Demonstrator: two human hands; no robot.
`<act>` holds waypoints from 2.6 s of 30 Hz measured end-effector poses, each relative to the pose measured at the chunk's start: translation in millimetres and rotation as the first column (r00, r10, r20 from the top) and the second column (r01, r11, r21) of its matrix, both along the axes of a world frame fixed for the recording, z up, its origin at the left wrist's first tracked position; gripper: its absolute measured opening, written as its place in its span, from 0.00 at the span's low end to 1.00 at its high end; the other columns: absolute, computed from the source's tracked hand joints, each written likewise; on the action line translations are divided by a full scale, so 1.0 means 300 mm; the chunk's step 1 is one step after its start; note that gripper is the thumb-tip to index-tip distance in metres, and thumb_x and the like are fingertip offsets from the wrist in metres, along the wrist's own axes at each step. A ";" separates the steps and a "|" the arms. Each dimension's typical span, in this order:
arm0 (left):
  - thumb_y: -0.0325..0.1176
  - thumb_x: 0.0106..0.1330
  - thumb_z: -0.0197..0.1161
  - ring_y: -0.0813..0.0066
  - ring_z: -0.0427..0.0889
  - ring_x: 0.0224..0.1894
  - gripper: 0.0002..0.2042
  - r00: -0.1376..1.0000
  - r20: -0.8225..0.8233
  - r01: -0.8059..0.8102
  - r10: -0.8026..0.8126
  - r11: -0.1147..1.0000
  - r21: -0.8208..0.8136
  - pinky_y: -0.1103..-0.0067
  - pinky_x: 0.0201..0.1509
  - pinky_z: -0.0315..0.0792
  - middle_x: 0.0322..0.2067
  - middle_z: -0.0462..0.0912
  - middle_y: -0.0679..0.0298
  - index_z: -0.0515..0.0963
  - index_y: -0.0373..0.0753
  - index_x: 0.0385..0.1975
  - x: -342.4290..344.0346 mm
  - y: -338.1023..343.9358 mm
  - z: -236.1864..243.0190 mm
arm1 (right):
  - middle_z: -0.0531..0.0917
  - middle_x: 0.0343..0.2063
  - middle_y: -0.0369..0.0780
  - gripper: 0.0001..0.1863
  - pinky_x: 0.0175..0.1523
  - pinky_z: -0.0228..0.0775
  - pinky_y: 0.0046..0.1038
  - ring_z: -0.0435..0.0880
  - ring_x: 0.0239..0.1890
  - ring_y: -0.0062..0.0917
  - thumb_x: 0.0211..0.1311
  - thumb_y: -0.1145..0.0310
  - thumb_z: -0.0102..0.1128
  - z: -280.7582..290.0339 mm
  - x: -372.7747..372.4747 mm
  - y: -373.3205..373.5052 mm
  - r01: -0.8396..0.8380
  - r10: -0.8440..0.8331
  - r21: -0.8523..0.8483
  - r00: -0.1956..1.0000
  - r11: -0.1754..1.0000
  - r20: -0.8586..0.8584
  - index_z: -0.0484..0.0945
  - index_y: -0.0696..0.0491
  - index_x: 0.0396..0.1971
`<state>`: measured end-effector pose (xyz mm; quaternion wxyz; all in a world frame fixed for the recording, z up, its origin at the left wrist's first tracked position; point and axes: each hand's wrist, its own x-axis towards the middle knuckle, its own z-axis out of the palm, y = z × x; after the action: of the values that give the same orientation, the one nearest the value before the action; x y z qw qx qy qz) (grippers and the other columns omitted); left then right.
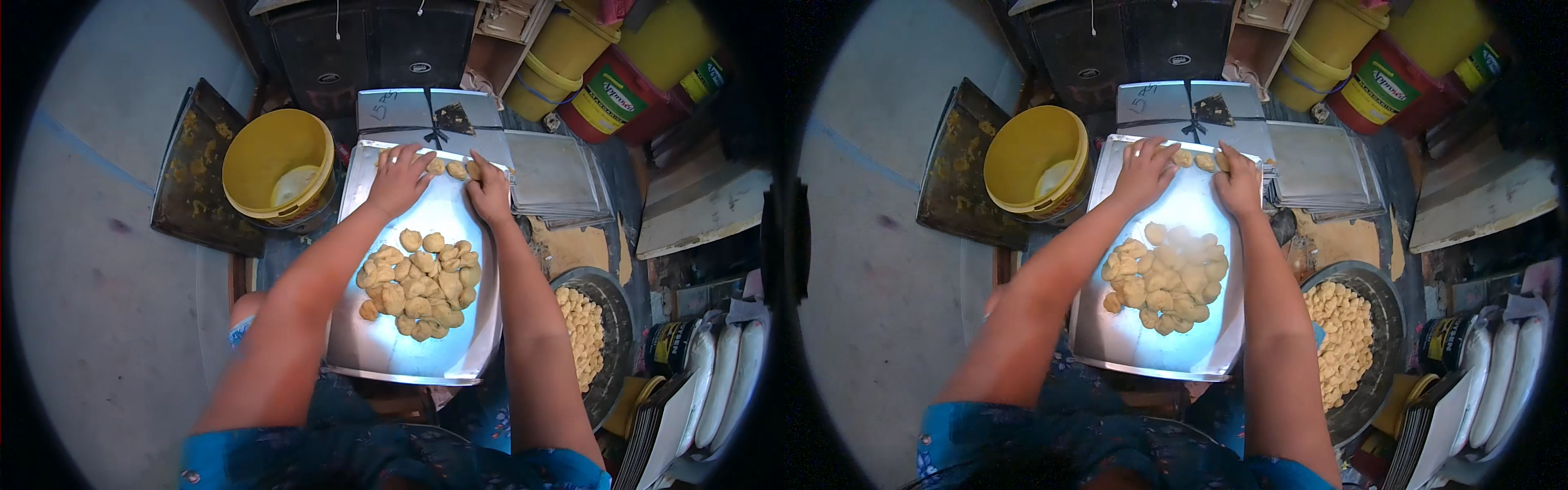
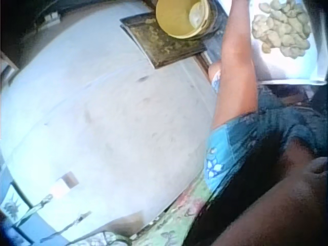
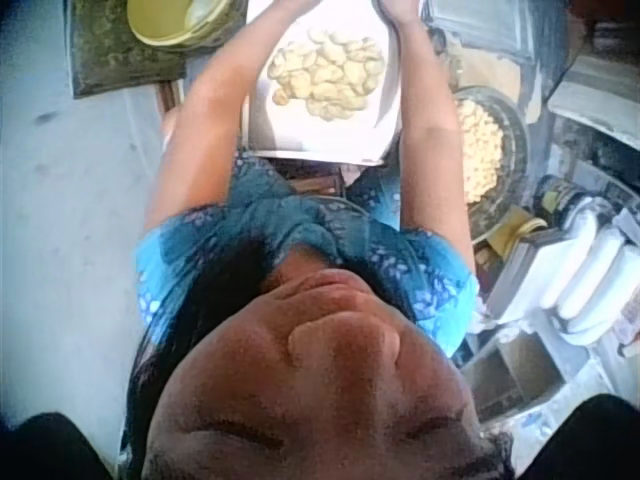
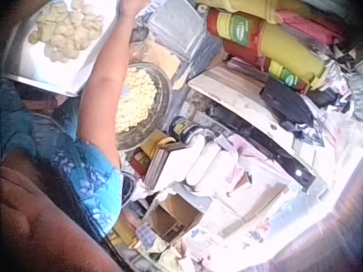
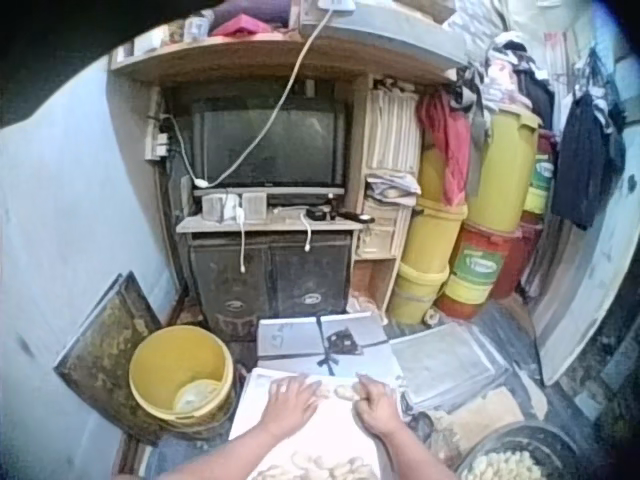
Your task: The person places pieces of dough onto a metal tray, wipes a separate tray with a cloth, and handles a large amount of dough in a black tub.
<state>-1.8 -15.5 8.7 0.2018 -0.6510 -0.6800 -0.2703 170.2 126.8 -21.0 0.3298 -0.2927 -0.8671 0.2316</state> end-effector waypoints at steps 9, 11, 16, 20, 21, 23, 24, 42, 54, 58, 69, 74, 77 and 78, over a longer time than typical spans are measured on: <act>0.40 0.57 0.60 0.55 0.75 0.41 0.13 0.821 0.465 0.525 -0.331 0.759 -0.385 0.66 0.47 0.67 0.36 0.76 0.54 0.76 0.39 0.36 0.037 -0.284 0.058 | 0.62 0.60 0.51 0.42 0.63 0.52 0.42 0.61 0.61 0.44 0.48 0.55 0.67 0.021 0.020 -0.086 0.148 -0.157 0.114 0.985 0.982 0.077 0.58 0.46 0.63; 0.39 0.57 0.60 0.54 0.76 0.39 0.12 0.842 0.449 0.487 -0.300 0.780 -0.393 0.67 0.45 0.69 0.34 0.76 0.54 0.76 0.39 0.35 0.028 -0.282 0.042 | 0.63 0.58 0.52 0.41 0.61 0.54 0.42 0.64 0.58 0.45 0.46 0.56 0.69 0.018 0.039 -0.143 0.218 -0.220 0.186 0.975 0.958 -0.012 0.60 0.49 0.61; 0.32 0.59 0.59 0.53 0.76 0.40 0.08 0.826 0.556 0.096 0.089 0.951 -0.294 0.67 0.46 0.69 0.35 0.76 0.52 0.75 0.34 0.34 -0.047 -0.213 0.030 | 0.75 0.41 0.44 0.25 0.47 0.69 0.32 0.76 0.42 0.35 0.48 0.63 0.67 0.179 0.091 -0.317 -0.279 0.350 -0.272 0.899 0.921 0.264 0.72 0.54 0.48; 0.28 0.58 0.59 0.53 0.76 0.42 0.08 0.753 0.632 -0.137 0.181 0.983 -0.119 0.68 0.48 0.69 0.37 0.75 0.53 0.75 0.33 0.35 -0.110 -0.188 -0.005 | 0.79 0.30 0.43 0.19 0.40 0.71 0.28 0.79 0.34 0.28 0.48 0.67 0.66 0.186 0.031 -0.328 -0.229 0.350 -0.420 0.907 0.878 0.236 0.75 0.54 0.41; 0.28 0.58 0.59 0.53 0.76 0.42 0.08 0.752 0.633 -0.140 0.183 0.983 -0.117 0.68 0.48 0.69 0.37 0.75 0.53 0.75 0.33 0.35 -0.112 -0.194 -0.006 | 0.80 0.29 0.44 0.18 0.39 0.72 0.28 0.80 0.33 0.30 0.48 0.64 0.67 0.203 -0.004 -0.323 -0.115 0.241 -0.522 0.954 0.845 0.180 0.75 0.55 0.39; 0.26 0.57 0.59 0.54 0.75 0.45 0.07 0.833 0.548 0.096 -0.076 0.995 -0.009 0.69 0.48 0.70 0.39 0.75 0.54 0.76 0.34 0.35 -0.082 -0.195 0.018 | 0.80 0.26 0.44 0.17 0.38 0.72 0.27 0.80 0.30 0.28 0.50 0.64 0.66 0.147 -0.069 -0.249 -0.082 0.135 -0.503 0.988 0.860 0.069 0.74 0.56 0.37; 0.26 0.57 0.59 0.54 0.75 0.45 0.07 0.831 0.550 0.108 -0.089 0.994 -0.002 0.69 0.48 0.70 0.39 0.75 0.54 0.76 0.34 0.35 -0.076 -0.172 0.015 | 0.80 0.26 0.43 0.17 0.38 0.72 0.29 0.81 0.31 0.30 0.50 0.65 0.66 0.082 -0.109 -0.180 -0.117 0.091 -0.491 0.993 0.863 -0.076 0.75 0.56 0.37; 0.35 0.56 0.61 0.66 0.67 0.54 0.17 0.995 -0.029 0.091 -0.097 0.981 -0.169 0.67 0.57 0.56 0.50 0.73 0.64 0.76 0.50 0.47 -0.074 -0.120 -0.020 | 0.82 0.24 0.42 0.10 0.32 0.71 0.27 0.78 0.24 0.22 0.50 0.68 0.66 0.170 -0.068 -0.271 -0.103 0.166 -0.531 0.983 0.841 0.072 0.79 0.59 0.28; 0.43 0.57 0.61 0.67 0.67 0.56 0.20 0.981 -0.034 0.184 -0.190 0.973 -0.140 0.64 0.60 0.53 0.47 0.75 0.67 0.74 0.46 0.50 -0.035 -0.089 -0.021 | 0.81 0.36 0.39 0.17 0.46 0.71 0.27 0.80 0.38 0.28 0.48 0.66 0.68 0.271 0.053 -0.402 -0.365 0.577 -0.458 0.633 0.810 0.516 0.79 0.55 0.39; 0.43 0.57 0.61 0.68 0.67 0.54 0.18 0.993 -0.030 0.110 -0.116 0.983 -0.144 0.64 0.58 0.54 0.43 0.77 0.68 0.77 0.44 0.45 -0.006 -0.055 -0.026 | 0.81 0.32 0.33 0.14 0.43 0.71 0.21 0.78 0.35 0.15 0.51 0.78 0.63 0.232 0.067 -0.288 -0.279 0.465 -0.781 0.885 0.558 0.016 0.77 0.56 0.40; 0.38 0.58 0.59 0.66 0.68 0.52 0.13 0.993 0.095 0.079 -0.073 0.995 -0.067 0.66 0.57 0.55 0.42 0.76 0.65 0.79 0.43 0.41 0.057 -0.001 -0.034 | 0.79 0.35 0.44 0.21 0.38 0.72 0.32 0.79 0.35 0.33 0.46 0.68 0.69 0.118 0.022 -0.194 0.032 -0.028 -0.260 0.999 0.965 0.022 0.77 0.55 0.42; 0.37 0.57 0.60 0.64 0.67 0.55 0.15 0.974 0.075 0.221 -0.215 0.971 -0.090 0.65 0.59 0.54 0.45 0.75 0.65 0.78 0.44 0.44 0.077 0.021 -0.023 | 0.81 0.34 0.43 0.21 0.39 0.72 0.33 0.79 0.36 0.33 0.46 0.68 0.67 0.078 0.046 -0.193 0.002 0.000 -0.107 1.000 0.994 0.016 0.75 0.56 0.43; 0.38 0.58 0.60 0.64 0.67 0.55 0.16 0.981 0.066 0.192 -0.185 0.973 -0.128 0.66 0.59 0.55 0.46 0.75 0.65 0.77 0.46 0.46 0.081 0.031 -0.032 | 0.83 0.31 0.43 0.18 0.39 0.73 0.32 0.81 0.32 0.33 0.49 0.71 0.64 0.038 0.046 -0.161 0.036 -0.051 -0.241 0.997 0.970 -0.053 0.75 0.56 0.42; 0.38 0.58 0.60 0.64 0.67 0.55 0.16 0.986 0.070 0.162 -0.153 0.975 -0.151 0.66 0.59 0.55 0.47 0.75 0.65 0.76 0.46 0.47 0.082 0.033 -0.032 | 0.83 0.31 0.43 0.16 0.38 0.73 0.31 0.81 0.31 0.33 0.50 0.72 0.62 0.026 0.055 -0.150 0.049 -0.081 -0.300 0.992 0.953 -0.095 0.75 0.56 0.42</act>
<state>22.8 -5.5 -0.9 0.1083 -0.7086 -0.6510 -0.2499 186.7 81.8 -13.1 0.3351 -0.3545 -0.7937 0.3634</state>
